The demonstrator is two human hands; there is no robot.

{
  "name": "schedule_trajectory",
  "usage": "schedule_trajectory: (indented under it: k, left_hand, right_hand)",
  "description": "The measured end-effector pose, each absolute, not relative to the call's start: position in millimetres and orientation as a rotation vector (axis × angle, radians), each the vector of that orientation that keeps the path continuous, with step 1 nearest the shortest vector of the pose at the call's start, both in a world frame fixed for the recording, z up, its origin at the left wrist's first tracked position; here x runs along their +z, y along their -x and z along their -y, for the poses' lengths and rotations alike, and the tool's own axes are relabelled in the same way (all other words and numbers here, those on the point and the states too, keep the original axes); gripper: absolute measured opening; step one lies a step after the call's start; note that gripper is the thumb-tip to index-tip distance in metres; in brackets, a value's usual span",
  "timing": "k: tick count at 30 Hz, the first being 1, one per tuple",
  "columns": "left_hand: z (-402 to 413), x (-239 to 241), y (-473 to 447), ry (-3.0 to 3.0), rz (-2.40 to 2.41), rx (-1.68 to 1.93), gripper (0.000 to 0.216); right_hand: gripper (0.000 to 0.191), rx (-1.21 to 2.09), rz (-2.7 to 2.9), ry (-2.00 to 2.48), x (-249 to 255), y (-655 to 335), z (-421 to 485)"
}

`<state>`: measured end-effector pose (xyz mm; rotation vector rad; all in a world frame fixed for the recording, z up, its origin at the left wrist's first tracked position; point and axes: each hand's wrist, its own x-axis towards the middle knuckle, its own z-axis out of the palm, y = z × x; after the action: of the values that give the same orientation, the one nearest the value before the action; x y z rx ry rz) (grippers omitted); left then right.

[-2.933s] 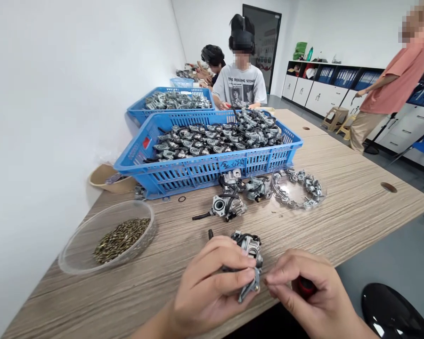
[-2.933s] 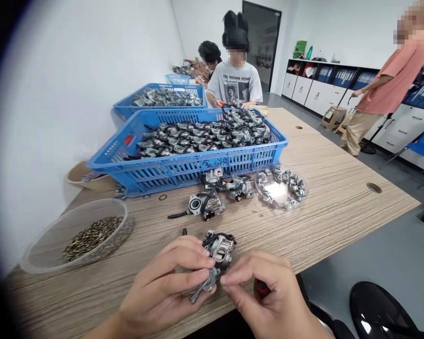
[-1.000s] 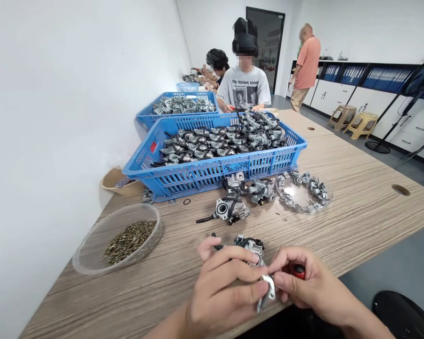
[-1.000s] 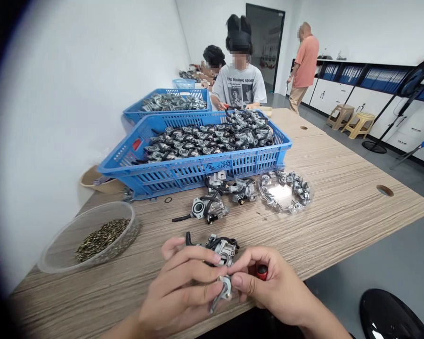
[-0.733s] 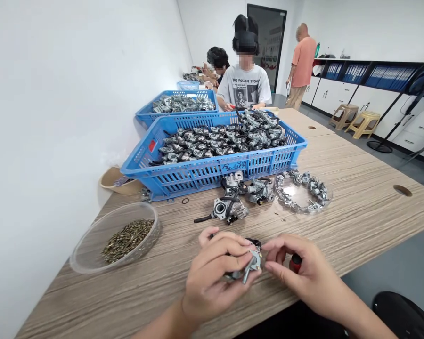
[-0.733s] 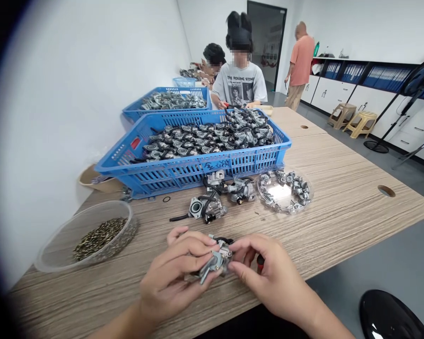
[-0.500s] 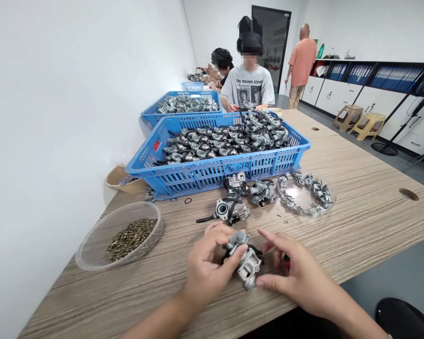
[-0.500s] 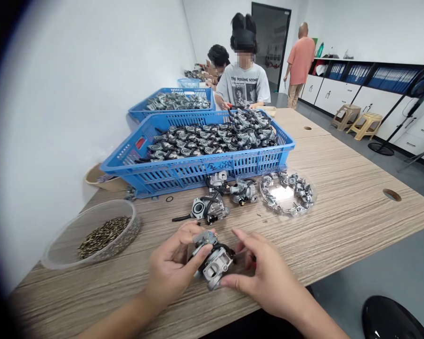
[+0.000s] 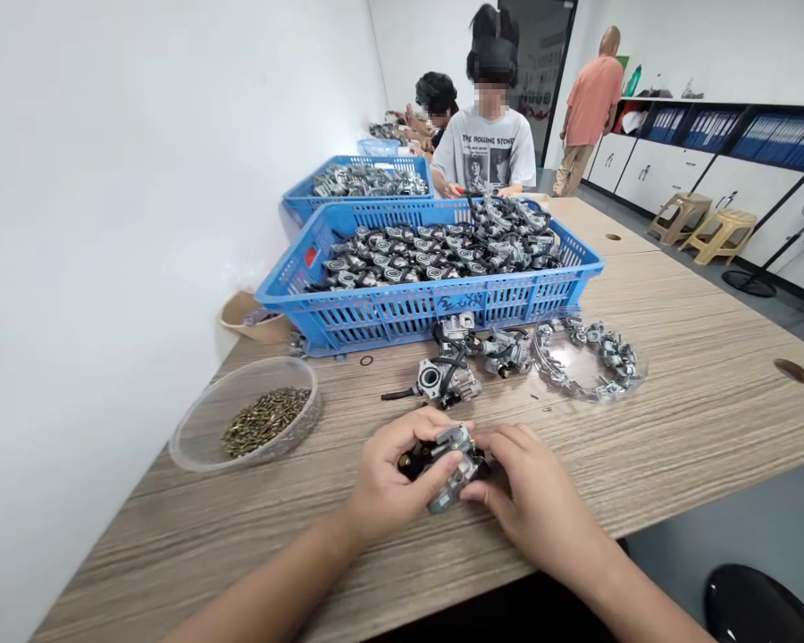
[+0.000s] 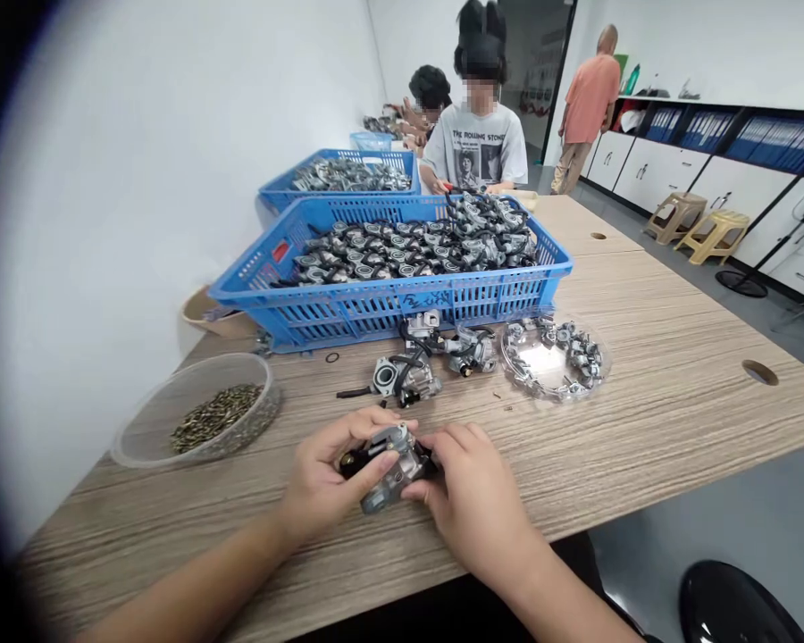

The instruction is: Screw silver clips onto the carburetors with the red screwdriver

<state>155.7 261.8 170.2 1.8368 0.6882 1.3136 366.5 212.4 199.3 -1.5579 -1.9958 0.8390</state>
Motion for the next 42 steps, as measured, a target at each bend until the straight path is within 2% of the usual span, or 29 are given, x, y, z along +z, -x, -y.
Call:
schedule_trajectory:
  k: [3,8,12,23,31,36,42]
  left_hand:
    - [-264.5,168.8,-158.8,-1.809,-0.654,1.327,0.012]
    - [-266.6,168.0,-171.6,-1.834,-0.588,1.367,0.016]
    - [-271.1,166.6,-183.4,-1.898,-0.589,1.397,0.015]
    - [-288.6,159.9,-178.7,-1.867,-0.664,1.369,0.012]
    - [-291.6,157.0,-157.8,-1.905,-0.559,1.273,0.024]
    - [-291.8,161.1,-148.5,-1.977,-0.639,1.161,0.049]
    - [-295.9,161.1,-148.4,-2.12,-0.577,1.193,0.049]
  right_hand:
    - [0.034,0.878,2.036,1.613,201.4,-370.4,-219.1]
    - [0.036,0.864,2.083,1.65,200.7,-384.6,-226.0]
    - [0.031,0.776,2.101,1.673,197.9,-394.0,-234.6]
    - [0.028,0.812,2.193,1.547,188.6,-401.4,-280.6]
    - [0.027,0.783,2.181,1.515,184.6,-403.1,-277.3]
    - [0.027,0.794,2.167,1.504,184.9,-403.1,-277.2]
    - [0.028,0.807,2.16,1.505,182.7,-402.7,-277.9]
